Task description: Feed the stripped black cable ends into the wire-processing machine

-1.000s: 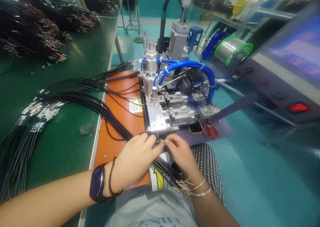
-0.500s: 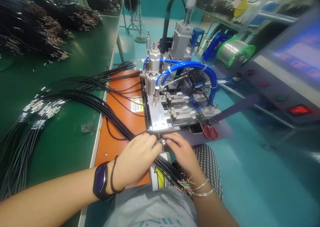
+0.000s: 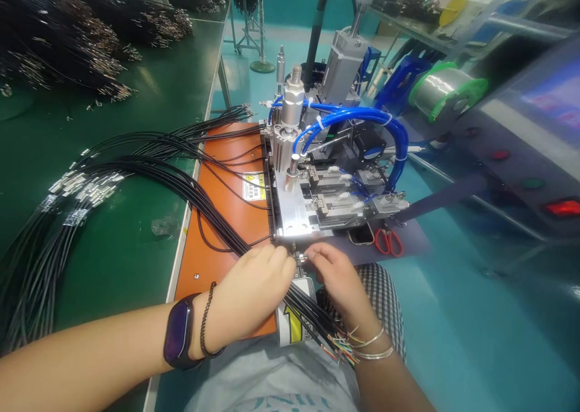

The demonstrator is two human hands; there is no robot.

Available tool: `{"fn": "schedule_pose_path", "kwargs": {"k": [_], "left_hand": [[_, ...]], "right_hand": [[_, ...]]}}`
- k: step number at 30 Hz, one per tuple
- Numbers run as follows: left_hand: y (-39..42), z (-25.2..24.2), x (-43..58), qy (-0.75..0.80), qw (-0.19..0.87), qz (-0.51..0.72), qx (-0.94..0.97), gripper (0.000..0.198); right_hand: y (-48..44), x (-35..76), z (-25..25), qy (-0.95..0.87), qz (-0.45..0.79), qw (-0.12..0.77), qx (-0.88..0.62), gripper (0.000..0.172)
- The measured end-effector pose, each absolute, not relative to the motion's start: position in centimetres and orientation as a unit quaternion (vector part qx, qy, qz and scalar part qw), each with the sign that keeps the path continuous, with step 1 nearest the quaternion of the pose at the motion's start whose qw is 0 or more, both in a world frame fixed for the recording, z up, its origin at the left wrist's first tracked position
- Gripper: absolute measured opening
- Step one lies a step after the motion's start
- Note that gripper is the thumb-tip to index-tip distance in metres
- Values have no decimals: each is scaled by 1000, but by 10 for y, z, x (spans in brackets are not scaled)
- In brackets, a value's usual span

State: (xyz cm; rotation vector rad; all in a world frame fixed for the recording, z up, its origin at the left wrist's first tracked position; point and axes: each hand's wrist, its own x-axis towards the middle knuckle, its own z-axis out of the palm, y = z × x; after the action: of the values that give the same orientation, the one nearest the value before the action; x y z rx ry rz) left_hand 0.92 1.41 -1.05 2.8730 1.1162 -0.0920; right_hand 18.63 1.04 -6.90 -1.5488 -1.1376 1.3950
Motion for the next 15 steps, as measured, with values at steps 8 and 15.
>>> {"fn": "schedule_pose_path", "kwargs": {"k": [8,15], "left_hand": [[11,-15,8,356,15,-11,934,16],[3,-3,10,393,-41,-48,917,18]], "right_hand": [[9,175,-69,-390,594,411,-572,19],[6,170,-77,-350,603,440,-566,21]]}}
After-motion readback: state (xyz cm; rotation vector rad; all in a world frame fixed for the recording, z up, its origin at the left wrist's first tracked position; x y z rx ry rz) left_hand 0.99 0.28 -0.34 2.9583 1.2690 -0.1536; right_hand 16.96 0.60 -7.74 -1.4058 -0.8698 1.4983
